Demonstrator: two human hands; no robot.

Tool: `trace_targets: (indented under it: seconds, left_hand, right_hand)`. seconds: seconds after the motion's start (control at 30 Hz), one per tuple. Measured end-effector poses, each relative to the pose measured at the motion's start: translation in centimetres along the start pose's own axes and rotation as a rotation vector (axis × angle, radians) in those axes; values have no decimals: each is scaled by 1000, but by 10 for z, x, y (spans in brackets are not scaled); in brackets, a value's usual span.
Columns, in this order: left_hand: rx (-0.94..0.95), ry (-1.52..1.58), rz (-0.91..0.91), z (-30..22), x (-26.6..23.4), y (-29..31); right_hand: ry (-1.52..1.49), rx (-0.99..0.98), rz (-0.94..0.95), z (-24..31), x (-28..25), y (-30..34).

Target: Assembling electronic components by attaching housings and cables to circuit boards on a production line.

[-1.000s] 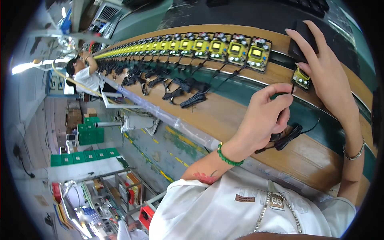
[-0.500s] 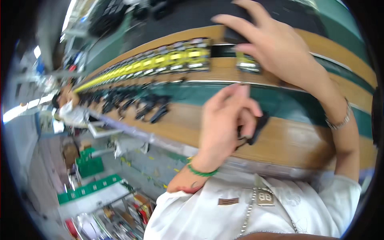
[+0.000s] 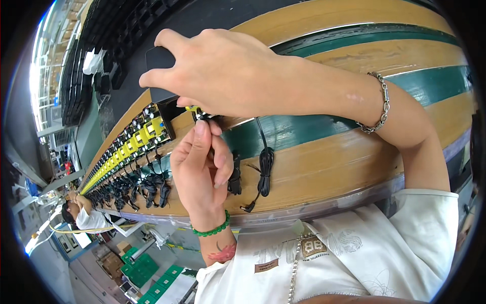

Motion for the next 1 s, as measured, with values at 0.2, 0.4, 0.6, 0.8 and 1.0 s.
trace_targets:
  seconds: [0.2,0.4,0.6,0.8,1.0]
  left_hand:
    - [11,-220,-152,3,4,4]
    - [31,-473,-287,-1,15,9]
    - [-46,-490,-287,-7,17,6]
    - [-194,-458,-213,-20,12,3]
    - [-164,-350,-180,-14,13,8]
  right_hand:
    - [-44,-18,-44,1,0,2]
    - [-55,-3,-81,1,-2,5]
    - [-40,-16,-49,3,-2,5]
    - [-36,13,-43,5,-1,4]
    - [-30,-113,-112,4,-13,2]
Point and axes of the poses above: each hand's wrist, its own y-axis away from the middle knuckle, its own x-axis out of the palm, z = x × y, the point moved 1 cm from there along -y, towards the middle knuckle
